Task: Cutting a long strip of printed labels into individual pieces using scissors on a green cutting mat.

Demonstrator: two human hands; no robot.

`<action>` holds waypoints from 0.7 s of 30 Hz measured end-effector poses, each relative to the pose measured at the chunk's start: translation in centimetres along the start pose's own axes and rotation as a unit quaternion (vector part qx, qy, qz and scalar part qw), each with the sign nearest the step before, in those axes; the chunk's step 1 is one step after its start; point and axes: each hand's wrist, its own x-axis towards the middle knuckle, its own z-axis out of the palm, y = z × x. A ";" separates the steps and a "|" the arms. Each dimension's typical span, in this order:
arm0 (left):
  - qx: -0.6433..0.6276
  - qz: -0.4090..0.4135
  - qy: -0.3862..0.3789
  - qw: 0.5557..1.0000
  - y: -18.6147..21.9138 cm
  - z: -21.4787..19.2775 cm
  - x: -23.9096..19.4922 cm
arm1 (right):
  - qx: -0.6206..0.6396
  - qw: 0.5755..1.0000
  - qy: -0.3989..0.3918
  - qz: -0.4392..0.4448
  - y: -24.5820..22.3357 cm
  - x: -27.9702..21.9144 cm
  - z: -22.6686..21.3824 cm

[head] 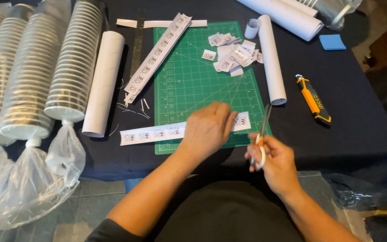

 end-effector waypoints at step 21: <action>-0.080 0.032 -0.065 0.994 -0.3 -3.3 -0.5 | -0.003 0.988 -0.142 0.054 -1.4 -2.4 0.7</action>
